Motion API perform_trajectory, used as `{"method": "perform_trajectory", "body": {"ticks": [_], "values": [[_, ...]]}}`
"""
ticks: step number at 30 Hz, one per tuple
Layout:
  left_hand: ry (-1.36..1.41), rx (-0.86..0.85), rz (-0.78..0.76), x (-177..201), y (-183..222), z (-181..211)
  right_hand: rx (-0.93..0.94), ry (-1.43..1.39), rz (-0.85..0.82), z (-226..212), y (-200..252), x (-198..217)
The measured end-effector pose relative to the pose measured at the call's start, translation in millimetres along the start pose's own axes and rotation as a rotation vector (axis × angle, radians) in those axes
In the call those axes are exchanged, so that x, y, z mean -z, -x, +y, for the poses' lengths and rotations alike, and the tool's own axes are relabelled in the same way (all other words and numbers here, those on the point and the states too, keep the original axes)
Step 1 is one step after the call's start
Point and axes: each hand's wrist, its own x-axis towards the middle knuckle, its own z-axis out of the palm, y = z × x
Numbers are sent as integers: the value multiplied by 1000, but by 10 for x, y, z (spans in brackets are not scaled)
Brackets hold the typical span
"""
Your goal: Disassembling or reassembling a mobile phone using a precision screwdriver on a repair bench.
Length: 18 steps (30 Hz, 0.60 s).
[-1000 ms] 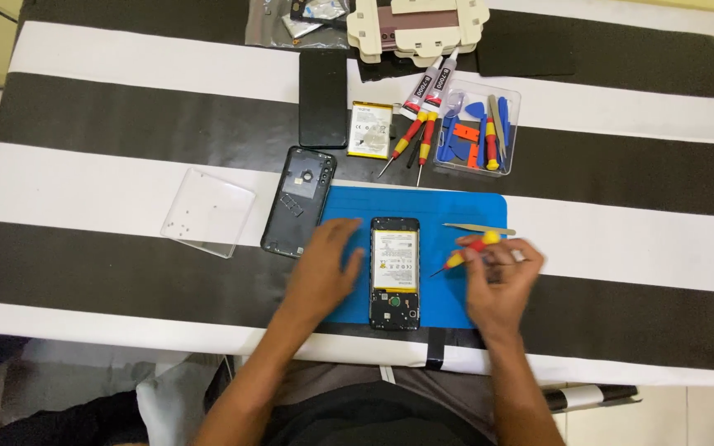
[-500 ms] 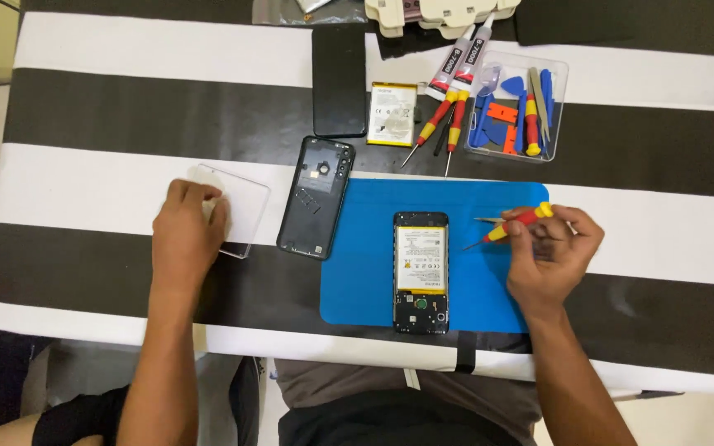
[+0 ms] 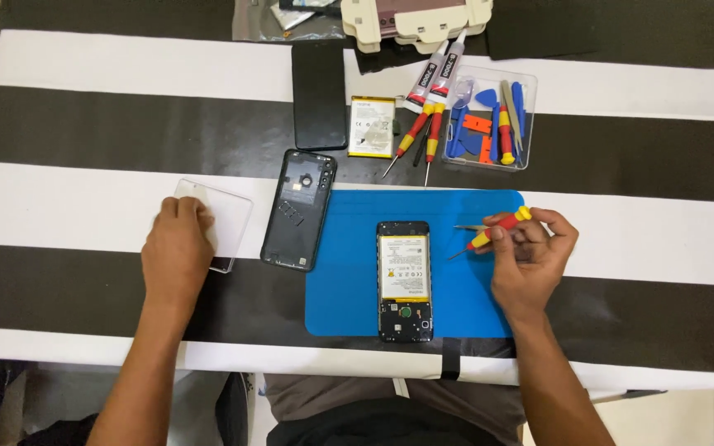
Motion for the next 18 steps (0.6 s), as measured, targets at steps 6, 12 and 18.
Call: {"method": "perform_trajectory", "body": {"ticks": [6, 12, 18], "values": [[-136, 17, 7, -23, 34, 77, -68, -14, 9, 1, 37, 12], [23, 59, -31, -160, -51, 1, -61, -26, 24, -36, 41, 2], [255, 37, 34, -90, -16, 174, -67, -30, -6, -75, 37, -55]]}}
